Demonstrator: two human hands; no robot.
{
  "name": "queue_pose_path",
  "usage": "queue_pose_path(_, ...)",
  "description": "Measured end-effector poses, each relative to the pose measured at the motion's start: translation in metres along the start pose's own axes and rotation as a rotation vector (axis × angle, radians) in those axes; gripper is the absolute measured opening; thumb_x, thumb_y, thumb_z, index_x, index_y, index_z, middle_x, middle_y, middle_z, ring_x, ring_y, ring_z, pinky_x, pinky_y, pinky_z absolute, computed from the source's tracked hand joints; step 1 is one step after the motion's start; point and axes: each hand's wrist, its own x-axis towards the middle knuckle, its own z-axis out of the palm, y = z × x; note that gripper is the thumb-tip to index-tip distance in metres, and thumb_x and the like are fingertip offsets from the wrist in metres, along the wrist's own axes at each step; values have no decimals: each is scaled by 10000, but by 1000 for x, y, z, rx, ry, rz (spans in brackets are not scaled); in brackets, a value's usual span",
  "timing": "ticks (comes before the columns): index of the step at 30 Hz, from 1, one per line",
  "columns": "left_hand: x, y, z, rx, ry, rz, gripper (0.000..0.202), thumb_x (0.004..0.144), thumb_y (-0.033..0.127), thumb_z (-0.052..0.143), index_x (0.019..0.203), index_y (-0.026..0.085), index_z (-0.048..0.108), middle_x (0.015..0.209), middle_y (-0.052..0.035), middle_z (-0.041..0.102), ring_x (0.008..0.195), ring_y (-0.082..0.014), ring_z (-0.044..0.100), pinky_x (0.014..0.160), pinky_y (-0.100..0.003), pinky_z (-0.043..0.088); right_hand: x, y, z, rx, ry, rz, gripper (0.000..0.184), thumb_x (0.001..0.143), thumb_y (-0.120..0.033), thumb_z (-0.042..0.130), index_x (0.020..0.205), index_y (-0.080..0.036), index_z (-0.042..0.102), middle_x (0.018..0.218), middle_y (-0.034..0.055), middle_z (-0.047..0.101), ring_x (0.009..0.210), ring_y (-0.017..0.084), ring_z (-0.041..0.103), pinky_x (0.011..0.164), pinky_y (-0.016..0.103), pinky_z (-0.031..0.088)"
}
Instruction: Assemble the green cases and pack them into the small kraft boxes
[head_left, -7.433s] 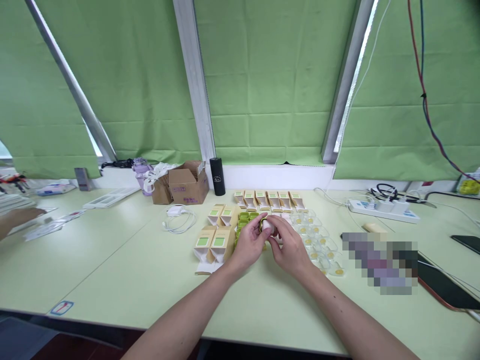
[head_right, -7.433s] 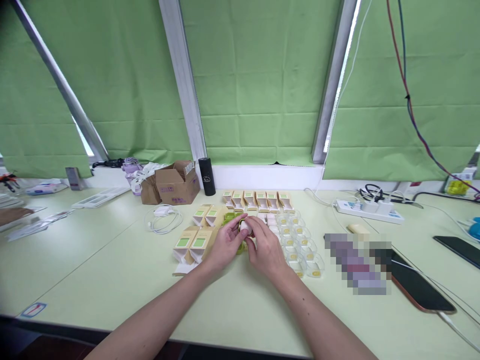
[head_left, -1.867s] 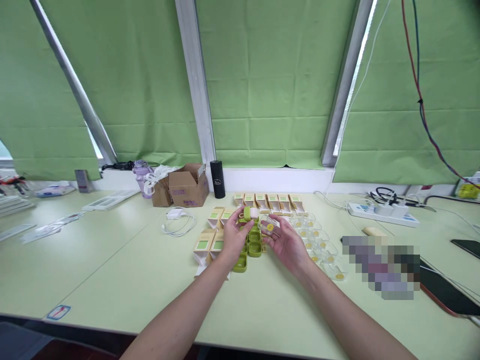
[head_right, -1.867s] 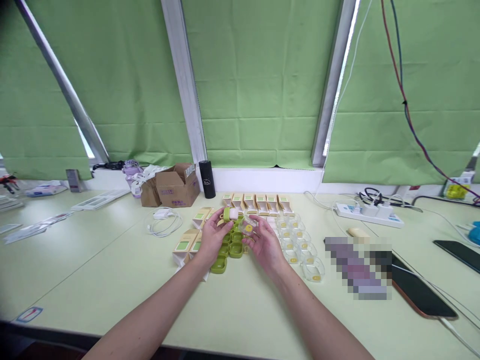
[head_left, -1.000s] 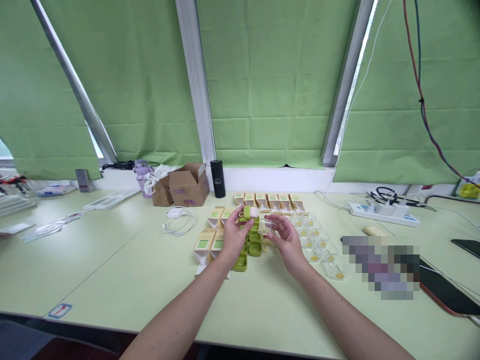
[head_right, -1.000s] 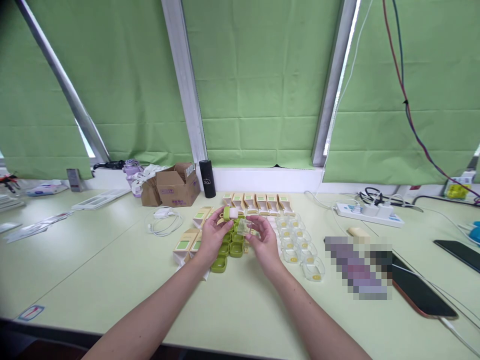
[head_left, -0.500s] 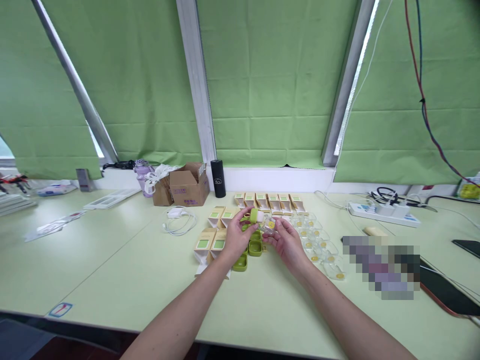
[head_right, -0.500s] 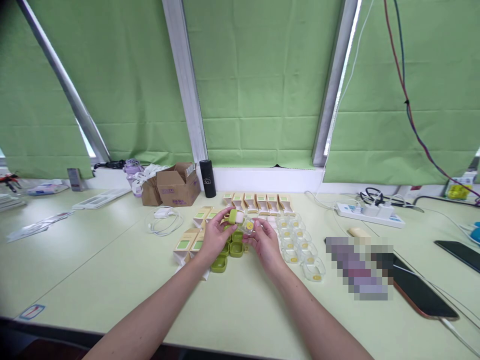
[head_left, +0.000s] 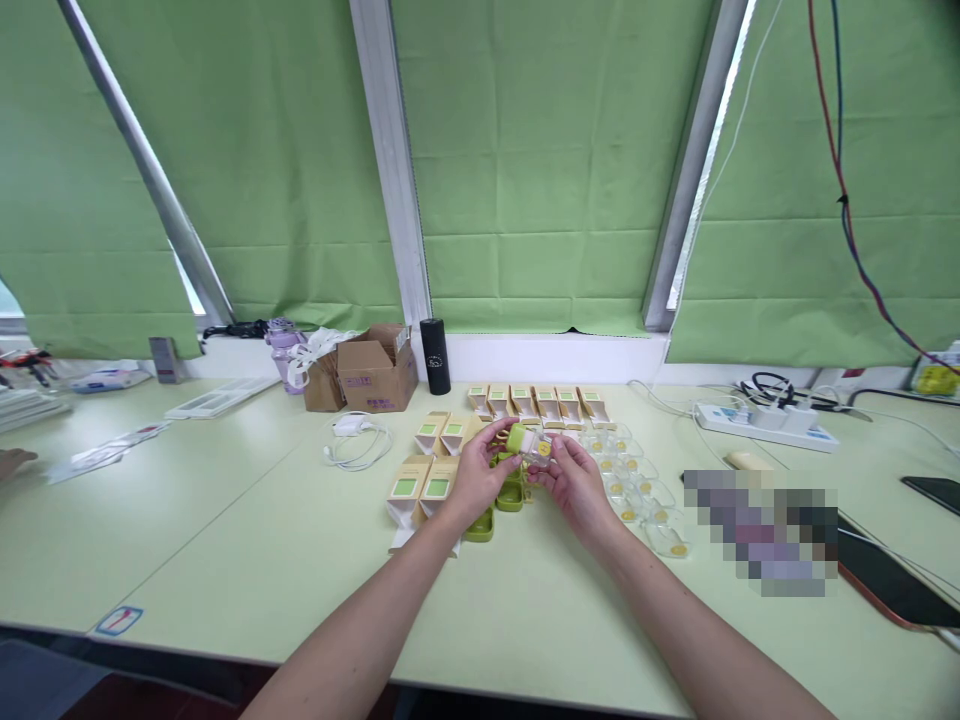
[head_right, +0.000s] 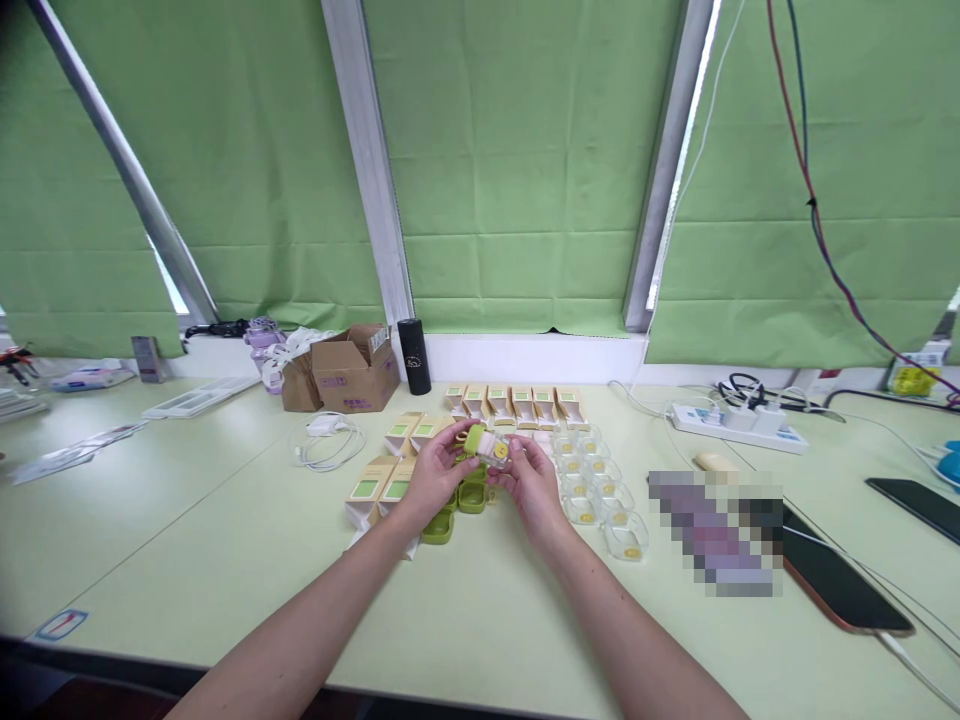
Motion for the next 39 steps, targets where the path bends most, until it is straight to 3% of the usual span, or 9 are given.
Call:
queue_pose_path(9, -1, 1, 1, -7, -13, 26, 604, 778, 135, 803, 1367, 211, 699, 1391, -111, 701, 1196, -239, 681, 1048, -366, 553, -2, -2, 1, -8, -16, -2, 550, 642, -615, 989, 943, -238, 725, 843, 13, 806, 663, 197, 721, 640, 346, 623)
queue_pose_path(19, -2, 2, 1, -1, -15, 46, 562, 841, 225, 812, 1383, 206, 664, 1300, -113, 709, 1221, -252, 660, 1060, -384, 533, -3, -2, 2, 36, -31, 5, 555, 642, -594, 1001, 948, -237, 707, 878, 24, 821, 684, 208, 749, 668, 355, 636)
queue_pose_path(28, -4, 6, 3, -3, 40, 52, 537, 864, 347, 857, 1337, 203, 648, 1299, -131, 695, 1272, -273, 649, 1043, -383, 555, -7, -1, 4, 48, -69, -34, 475, 702, -508, 991, 1003, -264, 716, 988, 37, 833, 830, 235, 802, 865, 433, 655)
queue_pose_path(39, -1, 3, 3, -6, 77, 57, 456, 877, 379, 839, 1255, 188, 670, 1204, -118, 720, 1181, -250, 675, 973, -360, 587, -12, 0, 6, 52, -113, -1, 528, 644, -424, 1031, 1049, -275, 727, 970, 16, 801, 945, 241, 793, 1029, 486, 612)
